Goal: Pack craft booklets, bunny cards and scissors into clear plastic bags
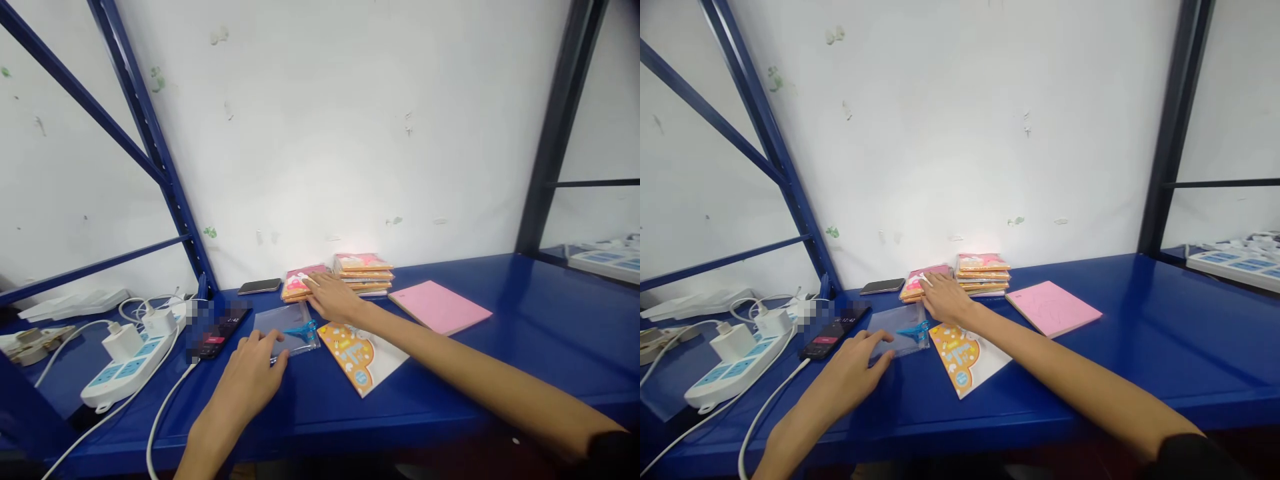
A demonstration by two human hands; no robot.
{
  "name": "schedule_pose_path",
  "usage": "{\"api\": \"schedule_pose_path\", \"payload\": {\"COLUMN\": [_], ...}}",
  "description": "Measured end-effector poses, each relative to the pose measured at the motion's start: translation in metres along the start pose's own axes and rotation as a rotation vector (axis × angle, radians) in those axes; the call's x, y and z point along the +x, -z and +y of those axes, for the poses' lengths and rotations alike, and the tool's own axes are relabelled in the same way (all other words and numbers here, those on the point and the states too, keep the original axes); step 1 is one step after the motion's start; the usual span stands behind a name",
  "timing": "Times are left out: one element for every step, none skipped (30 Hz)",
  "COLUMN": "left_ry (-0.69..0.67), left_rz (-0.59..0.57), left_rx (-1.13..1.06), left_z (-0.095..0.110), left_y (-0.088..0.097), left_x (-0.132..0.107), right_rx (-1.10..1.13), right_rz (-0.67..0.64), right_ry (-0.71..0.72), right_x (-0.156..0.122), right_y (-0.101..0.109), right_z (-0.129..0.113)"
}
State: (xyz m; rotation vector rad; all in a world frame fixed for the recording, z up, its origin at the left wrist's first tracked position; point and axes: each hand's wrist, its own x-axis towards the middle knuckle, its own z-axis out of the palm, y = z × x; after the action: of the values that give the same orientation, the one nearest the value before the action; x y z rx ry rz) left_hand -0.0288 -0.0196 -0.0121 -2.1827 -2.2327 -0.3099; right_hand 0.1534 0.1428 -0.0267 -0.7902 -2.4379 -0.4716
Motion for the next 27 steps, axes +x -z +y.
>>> {"api": "schedule_pose_path", "payload": {"left_ry": [-0.002,-0.007,-0.015,-0.026,-0.038,-0.046,-0.051,-0.052,-0.051,-0.050,-0.049,-0.048,-0.048,-0.049,-0.049,-0.050,-0.051,-0.050,-0.043,-0.032,-0.016,0.001,0.020,0.036,0.048,0.057,0.060], "left_rz": [0.002,0.004,0.007,0.010,0.014,0.021,0.027,0.035,0.043,0.049,0.059,0.072,0.090,0.111,0.136,0.166,0.199,0.234,0.269,0.295,0.307,0.302,0.282,0.250,0.218,0.191,0.167], "left_rx": [-0.006,-0.017,-0.033,-0.052,-0.074,-0.093,-0.108,-0.119,-0.128,-0.135,-0.141,-0.148,-0.160,-0.178,-0.206,-0.243,-0.285,-0.324,-0.359,-0.392,-0.427,-0.469,-0.520,-0.578,-0.640,-0.712,-0.801], "left_z": [-0.001,-0.001,-0.002,-0.003,-0.003,-0.004,-0.004,-0.004,-0.004,-0.004,-0.004,-0.003,-0.003,-0.002,-0.001,0.000,0.001,0.002,0.003,0.004,0.005,0.006,0.007,0.008,0.009,0.010,0.012], "left_y": [0.000,0.000,-0.001,-0.001,-0.002,-0.002,-0.003,-0.003,-0.003,-0.003,-0.002,-0.002,-0.001,-0.001,0.000,0.001,0.003,0.005,0.007,0.009,0.012,0.014,0.015,0.015,0.014,0.012,0.008], "left_x": [0.000,0.000,0.000,0.001,0.001,0.002,0.003,0.004,0.004,0.005,0.005,0.006,0.006,0.007,0.008,0.008,0.009,0.009,0.010,0.010,0.011,0.011,0.012,0.013,0.015,0.016,0.018], "right_rx": [-0.014,-0.029,-0.045,-0.062,-0.080,-0.098,-0.116,-0.132,-0.144,-0.152,-0.158,-0.161,-0.163,-0.163,-0.163,-0.164,-0.164,-0.164,-0.164,-0.163,-0.159,-0.155,-0.150,-0.146,-0.143,-0.141,-0.141], "right_rz": [-0.017,-0.039,-0.063,-0.089,-0.113,-0.135,-0.153,-0.167,-0.177,-0.182,-0.181,-0.176,-0.165,-0.151,-0.134,-0.114,-0.092,-0.069,-0.044,-0.019,0.006,0.031,0.057,0.085,0.115,0.144,0.171], "right_ry": [-0.016,-0.032,-0.046,-0.056,-0.063,-0.066,-0.065,-0.057,-0.045,-0.029,-0.012,0.004,0.020,0.034,0.046,0.056,0.066,0.076,0.087,0.099,0.112,0.127,0.140,0.151,0.161,0.169,0.177], "right_x": [0.006,0.010,0.012,0.012,0.011,0.010,0.008,0.007,0.006,0.005,0.004,0.004,0.004,0.004,0.003,0.003,0.002,0.001,0.000,0.000,-0.001,-0.001,-0.002,-0.002,-0.003,-0.003,-0.004], "right_y": [-0.010,-0.019,-0.027,-0.033,-0.037,-0.040,-0.042,-0.042,-0.041,-0.039,-0.037,-0.035,-0.032,-0.030,-0.027,-0.024,-0.021,-0.018,-0.015,-0.011,-0.007,-0.003,0.001,0.005,0.010,0.014,0.018], "right_z": [0.002,0.004,0.007,0.010,0.012,0.014,0.016,0.016,0.017,0.017,0.017,0.016,0.016,0.016,0.016,0.016,0.015,0.015,0.015,0.014,0.014,0.013,0.013,0.012,0.010,0.008,0.005]}}
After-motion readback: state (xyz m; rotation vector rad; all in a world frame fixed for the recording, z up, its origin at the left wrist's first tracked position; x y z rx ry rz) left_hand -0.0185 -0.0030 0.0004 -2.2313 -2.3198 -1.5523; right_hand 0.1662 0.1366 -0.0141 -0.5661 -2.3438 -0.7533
